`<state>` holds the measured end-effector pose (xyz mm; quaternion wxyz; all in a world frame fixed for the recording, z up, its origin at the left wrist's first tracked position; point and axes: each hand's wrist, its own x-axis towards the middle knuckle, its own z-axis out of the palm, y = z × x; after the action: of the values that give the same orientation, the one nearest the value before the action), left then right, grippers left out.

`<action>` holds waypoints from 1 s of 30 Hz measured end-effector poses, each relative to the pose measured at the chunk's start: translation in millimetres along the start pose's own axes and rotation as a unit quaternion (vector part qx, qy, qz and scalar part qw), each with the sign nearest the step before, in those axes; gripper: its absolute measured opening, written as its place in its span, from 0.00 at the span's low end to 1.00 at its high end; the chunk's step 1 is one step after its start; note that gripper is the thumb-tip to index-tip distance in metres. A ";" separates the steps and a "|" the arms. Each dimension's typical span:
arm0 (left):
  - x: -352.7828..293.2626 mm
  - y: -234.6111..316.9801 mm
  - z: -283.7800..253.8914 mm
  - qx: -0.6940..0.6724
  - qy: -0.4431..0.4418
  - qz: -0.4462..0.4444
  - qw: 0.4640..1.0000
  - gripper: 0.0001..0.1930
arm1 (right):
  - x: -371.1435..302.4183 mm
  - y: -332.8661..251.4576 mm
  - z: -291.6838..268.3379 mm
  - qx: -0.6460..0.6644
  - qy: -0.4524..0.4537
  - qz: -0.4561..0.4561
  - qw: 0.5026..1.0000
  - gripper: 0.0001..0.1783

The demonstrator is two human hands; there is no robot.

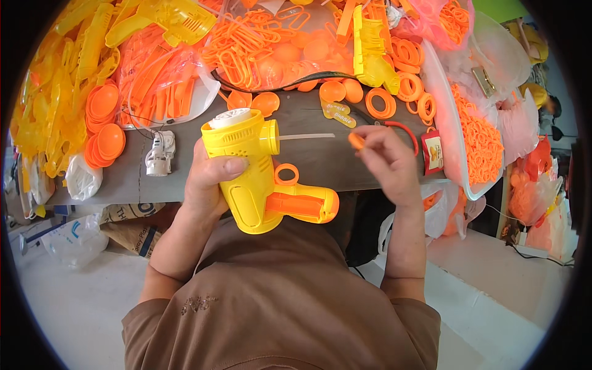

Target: Assembling various components of a plastic toy gun on a workbench.

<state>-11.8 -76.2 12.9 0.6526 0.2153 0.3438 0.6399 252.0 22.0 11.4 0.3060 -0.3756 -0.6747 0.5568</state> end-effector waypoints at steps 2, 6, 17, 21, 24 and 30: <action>-0.8 1.4 -0.9 0.029 0.003 0.000 1.000 0.34 | 1.0 -10.1 10.2 -0.131 -0.005 -0.044 0.990 0.17; -4.1 3.4 4.8 0.080 0.004 -0.011 0.997 0.35 | 5.7 -30.5 28.0 -0.240 -0.032 -0.140 0.960 0.33; -6.8 -2.3 7.4 0.225 -0.003 0.009 0.974 0.37 | 11.4 -55.4 62.2 -0.128 -0.131 -0.097 0.978 0.43; -6.7 -2.0 5.6 0.251 -0.009 0.033 0.967 0.38 | 6.8 -42.7 68.6 -0.057 -0.097 -0.106 0.988 0.37; -7.9 0.1 6.7 0.267 -0.020 0.045 0.963 0.38 | 2.1 -44.2 71.2 -0.152 -0.069 -0.185 0.969 0.35; -12.9 -3.0 0.3 0.295 -0.046 0.044 0.954 0.38 | -1.5 -38.3 70.7 -0.184 -0.064 -0.245 0.950 0.32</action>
<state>-8.8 -89.1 13.1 0.5466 0.4418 0.4773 0.5275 187.8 -19.9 35.3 0.3145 -0.2126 -0.8549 0.3537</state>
